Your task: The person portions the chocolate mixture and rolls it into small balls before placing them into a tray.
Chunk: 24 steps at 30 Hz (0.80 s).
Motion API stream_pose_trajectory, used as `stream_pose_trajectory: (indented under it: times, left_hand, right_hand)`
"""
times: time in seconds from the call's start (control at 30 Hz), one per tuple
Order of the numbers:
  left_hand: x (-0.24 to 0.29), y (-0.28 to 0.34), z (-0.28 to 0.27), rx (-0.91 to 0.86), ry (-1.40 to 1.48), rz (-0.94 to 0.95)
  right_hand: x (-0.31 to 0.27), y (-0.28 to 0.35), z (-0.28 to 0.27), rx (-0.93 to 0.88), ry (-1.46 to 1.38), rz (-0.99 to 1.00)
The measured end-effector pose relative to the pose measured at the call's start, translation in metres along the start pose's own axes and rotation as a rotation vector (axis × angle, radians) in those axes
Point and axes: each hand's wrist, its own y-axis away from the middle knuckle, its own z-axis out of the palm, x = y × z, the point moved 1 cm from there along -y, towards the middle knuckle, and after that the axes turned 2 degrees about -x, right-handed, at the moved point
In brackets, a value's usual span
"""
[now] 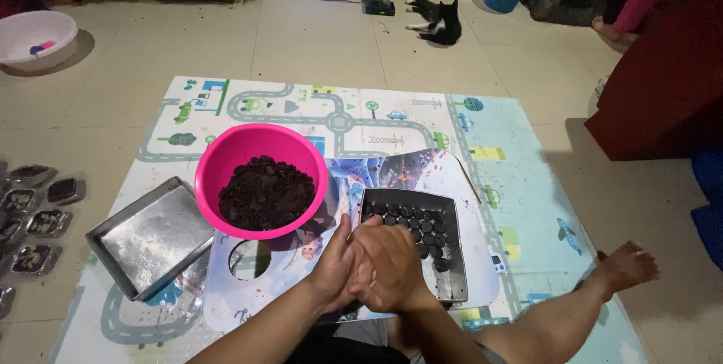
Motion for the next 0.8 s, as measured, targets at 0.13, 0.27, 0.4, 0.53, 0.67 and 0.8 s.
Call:
stream_pose_trajectory:
  times: [0.13,0.27,0.4,0.53,0.67,0.8]
  left_hand:
    - [0.0009,0.0002,0.0061,0.086,0.063,-0.022]
    - [-0.0006,0.0002,0.004,0.055,0.07,-0.015]
    - [0.0052,0.0003,0.012,0.163,0.062,-0.066]
    - [0.0016,-0.0029,0.0094,0.173,0.077,-0.067]
    - [0.0003,-0.0053,0.0084,0.18,0.085,-0.058]
    - [0.0016,-0.0051,0.0121,0.201,0.098,-0.072]
  right_hand:
    - [-0.0023,-0.0005,-0.0002,0.001,0.004,0.017]
    - [-0.0002,0.0031,0.0016,-0.012,0.029,0.028]
    - [-0.0005,0.0017,0.0013,-0.035,0.028,0.06]
    - [-0.0022,-0.002,-0.0032,-0.015,0.036,0.041]
    - [-0.0002,0.0005,-0.0018,-0.038,0.062,0.052]
    - [0.0001,-0.0014,-0.002,-0.034,0.053,0.06]
